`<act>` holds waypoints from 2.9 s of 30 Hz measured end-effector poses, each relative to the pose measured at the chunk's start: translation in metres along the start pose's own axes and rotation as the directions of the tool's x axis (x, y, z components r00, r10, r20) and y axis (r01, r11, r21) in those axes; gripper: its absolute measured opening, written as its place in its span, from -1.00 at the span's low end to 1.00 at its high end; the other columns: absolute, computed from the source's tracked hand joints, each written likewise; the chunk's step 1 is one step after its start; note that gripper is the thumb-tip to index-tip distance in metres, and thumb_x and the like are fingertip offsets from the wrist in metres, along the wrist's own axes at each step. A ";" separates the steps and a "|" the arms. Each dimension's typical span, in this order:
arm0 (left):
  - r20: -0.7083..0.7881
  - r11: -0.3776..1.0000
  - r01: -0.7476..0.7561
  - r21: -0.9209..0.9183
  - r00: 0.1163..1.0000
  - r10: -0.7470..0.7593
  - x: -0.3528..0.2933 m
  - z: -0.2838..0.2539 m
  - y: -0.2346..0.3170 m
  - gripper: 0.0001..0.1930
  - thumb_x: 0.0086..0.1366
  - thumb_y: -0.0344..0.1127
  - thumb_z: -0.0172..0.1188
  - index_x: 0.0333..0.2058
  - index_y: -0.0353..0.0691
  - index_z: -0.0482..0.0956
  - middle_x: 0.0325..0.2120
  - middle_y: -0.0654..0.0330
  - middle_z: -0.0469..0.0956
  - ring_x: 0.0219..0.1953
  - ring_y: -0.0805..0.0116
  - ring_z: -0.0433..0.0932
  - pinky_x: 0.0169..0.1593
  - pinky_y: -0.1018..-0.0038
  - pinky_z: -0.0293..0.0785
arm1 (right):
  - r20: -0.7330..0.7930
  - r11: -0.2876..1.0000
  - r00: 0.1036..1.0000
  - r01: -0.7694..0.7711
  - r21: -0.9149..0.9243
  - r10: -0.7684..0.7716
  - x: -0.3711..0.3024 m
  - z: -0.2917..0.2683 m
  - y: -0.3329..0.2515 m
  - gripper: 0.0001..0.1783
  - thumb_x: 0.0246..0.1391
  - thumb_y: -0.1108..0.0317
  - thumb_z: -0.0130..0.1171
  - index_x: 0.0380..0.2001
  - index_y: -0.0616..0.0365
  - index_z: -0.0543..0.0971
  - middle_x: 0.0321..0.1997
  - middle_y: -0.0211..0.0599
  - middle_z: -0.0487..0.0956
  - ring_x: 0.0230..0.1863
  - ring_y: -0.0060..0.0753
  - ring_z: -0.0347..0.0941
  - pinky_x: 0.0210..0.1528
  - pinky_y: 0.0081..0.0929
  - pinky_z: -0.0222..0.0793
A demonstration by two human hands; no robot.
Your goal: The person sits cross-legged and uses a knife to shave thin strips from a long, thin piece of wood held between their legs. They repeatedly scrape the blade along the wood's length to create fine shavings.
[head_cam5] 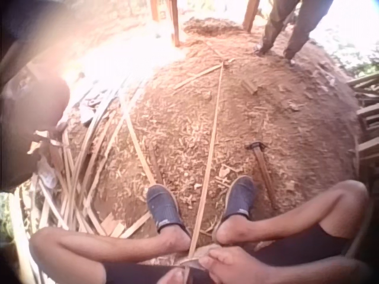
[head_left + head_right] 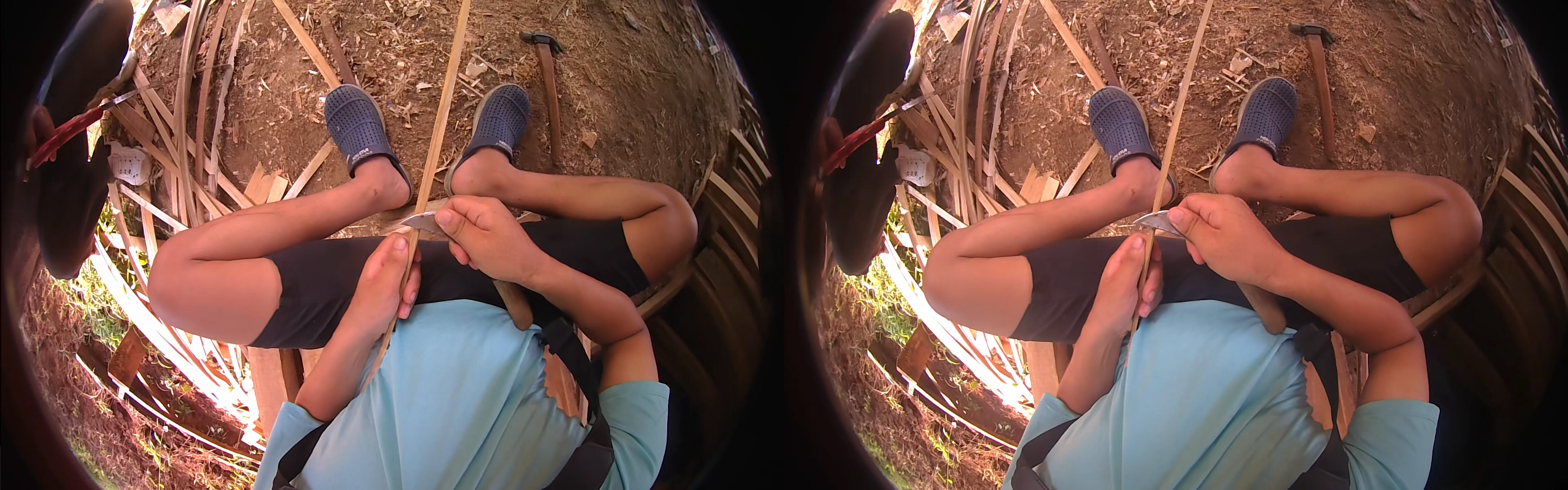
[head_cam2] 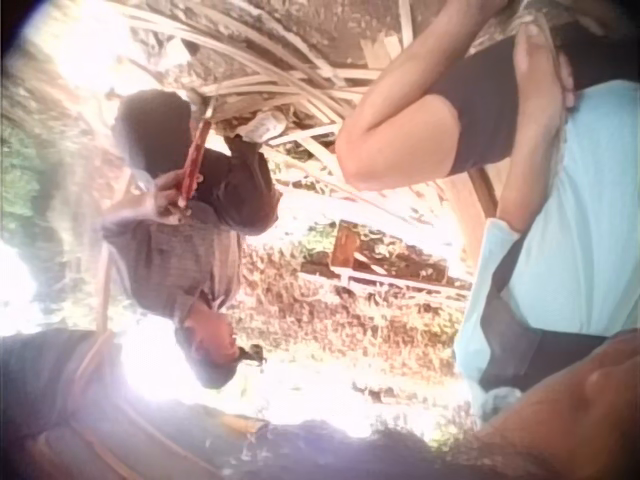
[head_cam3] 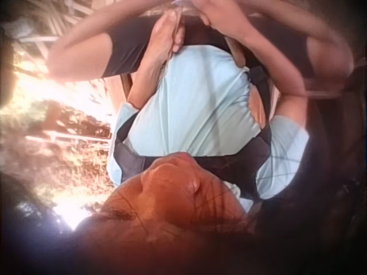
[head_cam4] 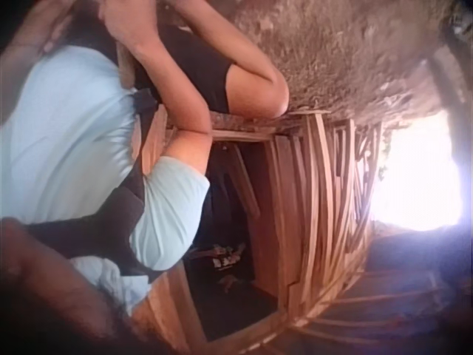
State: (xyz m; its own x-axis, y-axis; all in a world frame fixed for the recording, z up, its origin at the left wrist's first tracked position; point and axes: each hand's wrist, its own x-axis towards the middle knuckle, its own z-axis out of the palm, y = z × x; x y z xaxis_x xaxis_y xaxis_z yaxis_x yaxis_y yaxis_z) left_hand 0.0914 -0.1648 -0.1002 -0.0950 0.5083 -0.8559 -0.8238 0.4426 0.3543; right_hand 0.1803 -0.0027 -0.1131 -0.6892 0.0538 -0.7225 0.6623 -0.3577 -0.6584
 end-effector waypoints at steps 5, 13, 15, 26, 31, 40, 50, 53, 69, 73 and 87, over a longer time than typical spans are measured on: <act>0.007 0.998 0.025 0.059 1.000 -0.025 -0.008 0.001 -0.009 -0.66 0.41 -0.04 -0.25 -0.36 -0.18 0.30 -0.82 0.30 0.23 -0.88 0.59 0.11 -0.77 0.67 0.08 | -0.443 0.942 0.896 0.154 0.299 -0.006 0.014 -0.042 -0.006 -0.63 0.29 0.09 -0.17 -0.46 0.13 0.38 -0.76 -0.60 0.26 -0.75 -0.76 0.16 -0.73 -0.76 0.09; -0.006 0.997 0.054 0.047 0.999 -0.054 -0.003 0.002 -0.002 -0.67 0.42 -0.05 -0.24 -0.35 -0.18 0.32 -0.80 0.29 0.25 -0.87 0.58 0.13 -0.77 0.69 0.09 | 0.064 0.994 0.995 -0.084 0.076 0.079 -0.017 -0.002 -0.003 -0.66 0.27 0.17 -0.14 -0.43 0.18 0.46 -0.72 -0.51 0.39 -0.71 -0.71 0.26 -0.66 -0.67 0.20; -0.009 0.999 0.034 0.041 0.999 -0.033 -0.003 0.005 -0.003 -0.67 0.42 -0.05 -0.24 -0.34 -0.18 0.32 -0.80 0.29 0.25 -0.86 0.58 0.14 -0.77 0.69 0.08 | 0.105 0.996 0.992 -0.077 0.032 0.074 -0.017 0.000 0.001 -0.66 0.27 0.19 -0.15 -0.46 0.19 0.46 -0.72 -0.50 0.39 -0.69 -0.71 0.26 -0.64 -0.64 0.20; -0.017 0.997 0.026 0.069 1.000 -0.024 -0.004 0.010 -0.004 -0.67 0.42 -0.06 -0.26 -0.36 -0.18 0.31 -0.80 0.29 0.25 -0.86 0.58 0.12 -0.77 0.67 0.08 | -0.257 0.988 0.963 0.110 0.107 -0.079 -0.002 -0.019 0.015 -0.64 0.27 0.20 -0.13 -0.51 0.20 0.43 -0.71 -0.49 0.38 -0.65 -0.71 0.26 -0.60 -0.63 0.17; -0.042 0.998 0.045 0.039 0.998 -0.043 -0.002 0.015 -0.003 -0.68 0.42 -0.08 -0.23 -0.37 -0.18 0.32 -0.80 0.28 0.26 -0.86 0.57 0.13 -0.77 0.66 0.10 | -0.383 0.984 0.910 0.177 0.014 -0.158 -0.016 -0.044 -0.001 -0.65 0.28 0.20 -0.15 -0.49 0.20 0.43 -0.73 -0.51 0.37 -0.67 -0.73 0.26 -0.62 -0.69 0.16; -0.097 0.983 -0.042 0.181 0.994 0.060 -0.004 0.039 0.010 -0.71 0.42 -0.09 -0.21 -0.32 -0.20 0.31 -0.71 0.31 0.33 -0.80 0.62 0.20 -0.72 0.70 0.13 | 0.054 0.986 0.999 -0.014 0.166 0.005 -0.025 -0.016 0.000 -0.66 0.26 0.22 -0.14 -0.50 0.21 0.43 -0.72 -0.50 0.38 -0.68 -0.71 0.26 -0.62 -0.64 0.18; -0.172 0.979 -0.112 0.169 0.975 0.142 -0.006 0.050 0.000 -0.76 0.42 -0.20 -0.23 -0.25 -0.20 0.36 -0.68 0.33 0.34 -0.78 0.65 0.20 -0.72 0.71 0.13 | 0.084 0.994 0.996 0.016 0.104 -0.025 -0.030 -0.016 0.003 -0.68 0.25 0.23 -0.13 -0.48 0.21 0.44 -0.71 -0.49 0.37 -0.68 -0.71 0.24 -0.62 -0.62 0.18; -0.189 0.971 -0.126 0.203 0.968 0.165 -0.003 0.050 0.002 -0.76 0.42 -0.21 -0.23 -0.25 -0.21 0.36 -0.68 0.34 0.33 -0.77 0.65 0.19 -0.72 0.71 0.13 | 0.031 0.999 0.999 0.040 0.034 -0.041 -0.025 -0.018 -0.001 -0.68 0.24 0.25 -0.12 -0.50 0.22 0.45 -0.71 -0.45 0.40 -0.67 -0.66 0.27 -0.60 -0.55 0.21; -0.094 0.994 0.003 0.113 0.996 0.008 0.002 0.024 0.012 -0.75 0.41 -0.18 -0.22 -0.30 -0.21 0.34 -0.72 0.32 0.28 -0.80 0.62 0.13 -0.74 0.69 0.07 | -0.073 1.000 0.997 0.000 -0.008 -0.001 -0.015 -0.024 -0.022 -0.64 0.28 0.21 -0.16 -0.50 0.22 0.42 -0.73 -0.49 0.35 -0.66 -0.69 0.25 -0.60 -0.63 0.19; -0.012 0.998 0.064 -0.016 0.998 -0.064 0.002 0.014 0.015 -0.74 0.41 -0.18 -0.24 -0.29 -0.22 0.33 -0.74 0.31 0.25 -0.82 0.61 0.10 -0.75 0.68 0.05 | -0.002 0.994 0.994 -0.107 0.032 0.107 -0.010 -0.012 -0.015 -0.64 0.28 0.19 -0.16 -0.47 0.20 0.45 -0.73 -0.53 0.37 -0.67 -0.73 0.26 -0.62 -0.66 0.18; 0.147 0.963 0.161 -0.217 0.980 -0.131 -0.005 0.005 0.006 -0.76 0.41 -0.21 -0.27 -0.34 -0.22 0.30 -0.80 0.36 0.14 -0.86 0.63 0.01 -0.79 0.66 -0.04 | -0.293 0.989 0.955 0.080 0.126 -0.040 0.017 -0.025 -0.005 -0.60 0.29 0.12 -0.17 -0.53 0.15 0.38 -0.72 -0.55 0.30 -0.68 -0.75 0.20 -0.65 -0.71 0.13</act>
State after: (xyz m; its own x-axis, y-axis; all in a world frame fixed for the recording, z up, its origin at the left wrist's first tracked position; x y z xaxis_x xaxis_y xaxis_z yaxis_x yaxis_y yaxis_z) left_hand 0.0893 -0.1610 -0.0918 0.0968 0.5494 -0.8299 -0.9298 0.3473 0.1215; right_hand 0.1726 0.0235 -0.1271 -0.5987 0.3389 -0.7258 0.5626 -0.4670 -0.6822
